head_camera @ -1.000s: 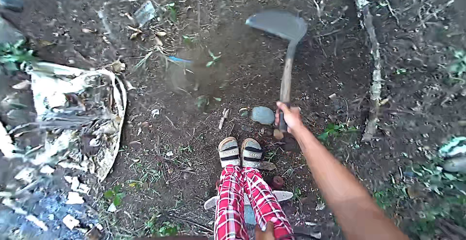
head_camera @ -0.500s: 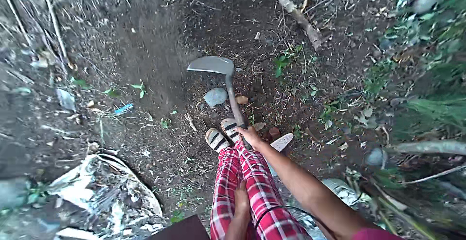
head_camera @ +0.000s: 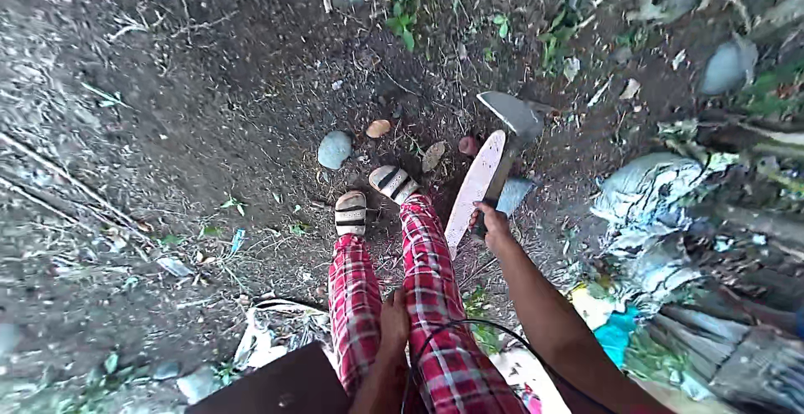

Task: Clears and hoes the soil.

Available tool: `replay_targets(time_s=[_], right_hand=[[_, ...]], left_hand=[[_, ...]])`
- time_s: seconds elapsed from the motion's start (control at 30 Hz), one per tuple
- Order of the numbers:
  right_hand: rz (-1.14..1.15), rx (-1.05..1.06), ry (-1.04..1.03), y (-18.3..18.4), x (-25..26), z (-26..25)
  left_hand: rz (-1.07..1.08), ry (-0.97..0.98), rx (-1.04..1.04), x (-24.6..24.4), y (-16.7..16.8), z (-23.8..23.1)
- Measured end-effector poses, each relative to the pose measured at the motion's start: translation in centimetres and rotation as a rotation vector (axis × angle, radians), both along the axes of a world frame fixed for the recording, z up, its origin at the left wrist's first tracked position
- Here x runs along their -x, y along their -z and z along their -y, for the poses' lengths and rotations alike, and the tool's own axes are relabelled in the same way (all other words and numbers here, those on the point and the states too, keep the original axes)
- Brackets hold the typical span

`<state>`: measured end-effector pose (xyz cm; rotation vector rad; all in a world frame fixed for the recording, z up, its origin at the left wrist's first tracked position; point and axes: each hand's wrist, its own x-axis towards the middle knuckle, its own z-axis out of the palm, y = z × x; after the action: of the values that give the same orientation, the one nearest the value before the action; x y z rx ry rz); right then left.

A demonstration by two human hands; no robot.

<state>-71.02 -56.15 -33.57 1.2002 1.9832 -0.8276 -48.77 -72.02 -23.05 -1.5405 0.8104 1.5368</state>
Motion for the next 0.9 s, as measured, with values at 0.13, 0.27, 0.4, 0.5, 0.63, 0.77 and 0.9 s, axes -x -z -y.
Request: replay_targets(time_s=[0.13, 0.27, 0.4, 0.5, 0.63, 0.77, 0.9], right_hand=[[0.077, 0.129, 0.148, -2.5, -9.3, -2.7], [0.217, 0.156, 0.263, -5.1, -18.0, -4.8], [0.261, 0.103, 0.413, -7.7, -24.8, -7.0], [0.204, 0.083, 0.555, -8.8, -28.3, -9.6], [0.146, -0.005, 0.721, -8.6, -32.3, -14.2], [0.136, -0.053, 0.854, -8.1, -36.8, -18.2], [0.128, 0.067, 1.003, -8.0, -43.1, -21.5]], left_hand=[[-0.109, 0.085, 0.056, -2.1, -0.1, 2.1], [-0.154, 0.374, 0.033, -2.4, 0.1, 2.3], [-0.198, 0.764, -0.093, -2.7, 0.6, 0.4], [-0.278, 0.764, -0.04, -3.4, 0.9, -1.5], [-0.295, 0.851, 0.008, -2.8, 0.2, -4.1], [-0.342, 0.958, 0.022, -3.5, -1.7, -7.1], [-0.416, 1.097, 0.094, -7.1, -2.6, -10.8]])
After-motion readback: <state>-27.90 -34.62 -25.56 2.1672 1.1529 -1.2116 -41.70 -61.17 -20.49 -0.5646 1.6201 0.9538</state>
